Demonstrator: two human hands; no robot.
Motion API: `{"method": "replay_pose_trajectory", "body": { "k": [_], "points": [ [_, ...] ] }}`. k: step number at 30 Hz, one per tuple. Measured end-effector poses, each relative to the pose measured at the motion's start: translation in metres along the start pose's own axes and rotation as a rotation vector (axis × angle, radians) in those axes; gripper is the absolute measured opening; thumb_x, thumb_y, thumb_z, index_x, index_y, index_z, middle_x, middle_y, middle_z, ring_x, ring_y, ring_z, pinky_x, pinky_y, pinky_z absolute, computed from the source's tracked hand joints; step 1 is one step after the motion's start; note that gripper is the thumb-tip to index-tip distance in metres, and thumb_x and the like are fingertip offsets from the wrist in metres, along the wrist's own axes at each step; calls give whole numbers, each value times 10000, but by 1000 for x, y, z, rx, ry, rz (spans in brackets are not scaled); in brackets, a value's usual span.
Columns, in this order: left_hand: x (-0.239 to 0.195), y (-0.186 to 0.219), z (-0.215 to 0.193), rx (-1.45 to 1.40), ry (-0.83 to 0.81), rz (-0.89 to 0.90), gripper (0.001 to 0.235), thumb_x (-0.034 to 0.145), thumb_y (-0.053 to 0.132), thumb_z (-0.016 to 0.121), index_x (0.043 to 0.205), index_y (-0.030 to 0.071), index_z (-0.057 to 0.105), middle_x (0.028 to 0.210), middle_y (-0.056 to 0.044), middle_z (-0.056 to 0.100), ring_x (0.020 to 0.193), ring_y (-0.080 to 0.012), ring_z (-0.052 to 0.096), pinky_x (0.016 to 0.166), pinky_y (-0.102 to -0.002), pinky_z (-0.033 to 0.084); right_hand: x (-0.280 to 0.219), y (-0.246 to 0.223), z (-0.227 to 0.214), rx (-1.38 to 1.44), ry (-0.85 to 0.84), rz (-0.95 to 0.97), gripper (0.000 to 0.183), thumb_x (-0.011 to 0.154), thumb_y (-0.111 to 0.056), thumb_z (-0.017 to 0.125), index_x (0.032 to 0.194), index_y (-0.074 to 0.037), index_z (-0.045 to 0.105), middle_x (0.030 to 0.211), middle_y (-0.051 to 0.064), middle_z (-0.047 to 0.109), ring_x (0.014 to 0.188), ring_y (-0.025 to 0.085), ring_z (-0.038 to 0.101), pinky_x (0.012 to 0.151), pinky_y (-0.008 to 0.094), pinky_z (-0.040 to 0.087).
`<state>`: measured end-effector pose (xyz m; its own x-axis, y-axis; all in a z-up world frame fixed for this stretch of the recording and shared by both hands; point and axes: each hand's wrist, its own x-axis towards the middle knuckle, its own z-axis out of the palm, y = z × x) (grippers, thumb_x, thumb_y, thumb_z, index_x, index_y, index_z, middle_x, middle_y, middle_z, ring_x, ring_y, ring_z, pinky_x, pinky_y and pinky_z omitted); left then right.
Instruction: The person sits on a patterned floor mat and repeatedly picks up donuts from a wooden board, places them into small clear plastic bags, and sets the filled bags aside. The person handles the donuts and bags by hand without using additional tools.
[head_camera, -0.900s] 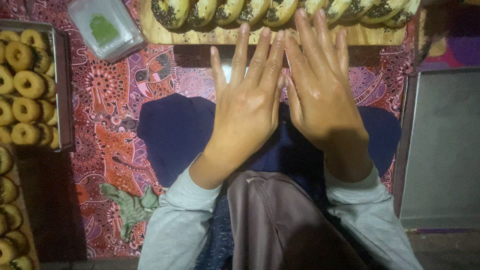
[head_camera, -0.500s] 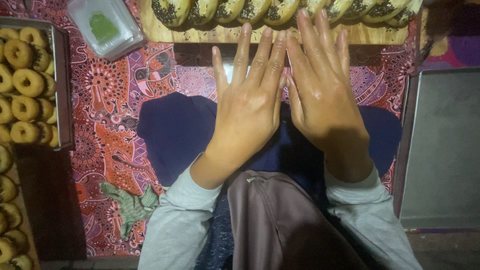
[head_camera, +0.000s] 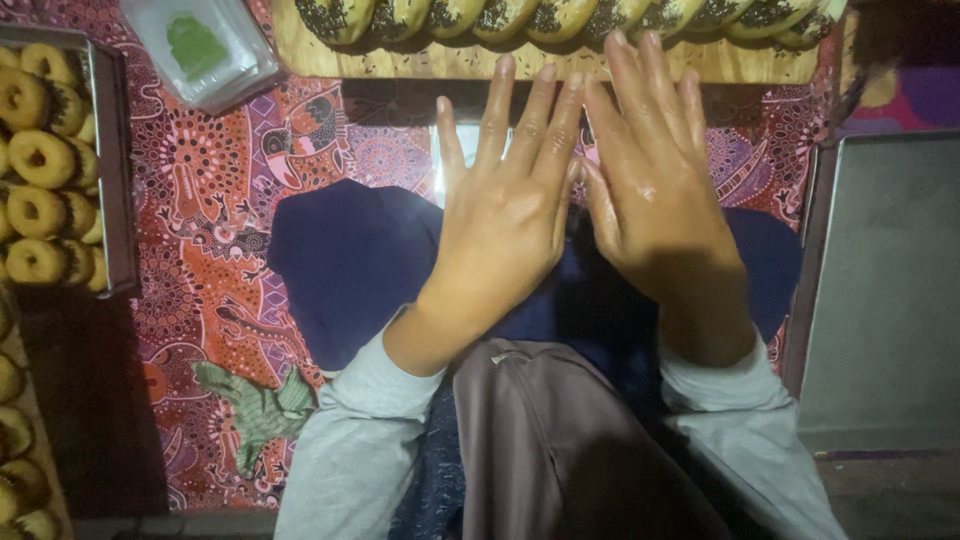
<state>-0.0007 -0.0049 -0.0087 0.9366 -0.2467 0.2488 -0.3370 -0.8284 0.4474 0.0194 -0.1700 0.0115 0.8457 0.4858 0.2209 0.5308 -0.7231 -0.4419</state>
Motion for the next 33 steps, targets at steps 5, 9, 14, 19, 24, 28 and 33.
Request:
{"method": "replay_pose_trajectory", "body": {
  "k": [5, 9, 14, 19, 24, 28, 33],
  "points": [
    [2, 0, 1, -3, -4, -2, 551, 1087, 237, 588, 1589, 76, 427, 1659, -116, 386, 1594, -360, 239, 1259, -744, 158, -1, 0, 0, -19, 17, 1, 547, 1027, -46, 655, 1532, 75, 483, 1669, 275, 341, 1591, 465, 280, 1311, 627, 210],
    [-9, -15, 18, -3, -33, 14, 610, 1000, 233, 612, 1561, 67, 437, 1631, -164, 411, 1549, -399, 268, 1208, -741, 183, -17, 29, 19, 131, 22, -20, 486, 980, -43, 656, 1448, 41, 559, 1527, 277, 515, 1431, 449, 504, 1205, 509, 433],
    [-34, -77, 93, 15, -157, -65, 538, 1038, 276, 569, 1514, 49, 465, 1522, -202, 509, 1475, -421, 382, 1183, -706, 235, -46, 127, 136, -59, -400, 394, 398, 969, -388, 723, 1145, -31, 697, 1080, 212, 728, 977, 404, 696, 857, 498, 546],
    [-55, -150, 221, 27, -455, -304, 574, 967, 287, 531, 1496, 81, 449, 1579, -184, 397, 1457, -413, 323, 1082, -728, 236, -80, 231, 283, -282, -598, 450, 610, 785, -501, 818, 1061, 24, 675, 1056, 254, 677, 951, 434, 662, 792, 527, 530],
    [-90, -201, 287, 204, -389, -275, 711, 773, 287, 632, 1438, 98, 467, 1529, -173, 471, 1369, -431, 429, 979, -786, 287, -81, 330, 267, -238, -73, 566, 345, 941, -317, 696, 1038, 14, 711, 1019, 258, 679, 954, 440, 641, 801, 554, 504],
    [-68, -225, 312, 126, -314, -363, 315, 881, 222, 613, 1170, 100, 592, 1199, -120, 638, 1173, -334, 603, 986, -576, 458, -82, 333, 271, -360, -3, 413, 235, 1025, -223, 607, 1098, -29, 717, 1075, 206, 686, 1028, 400, 636, 916, 548, 485],
    [-31, -260, 323, 99, -81, -296, 244, 823, 63, 625, 1064, 51, 653, 1019, -183, 663, 948, -366, 649, 770, -492, 530, -63, 299, 293, -488, 1, 130, 291, 907, -335, 648, 976, -73, 754, 954, 173, 712, 897, 382, 649, 823, 539, 465]
  ]
}}
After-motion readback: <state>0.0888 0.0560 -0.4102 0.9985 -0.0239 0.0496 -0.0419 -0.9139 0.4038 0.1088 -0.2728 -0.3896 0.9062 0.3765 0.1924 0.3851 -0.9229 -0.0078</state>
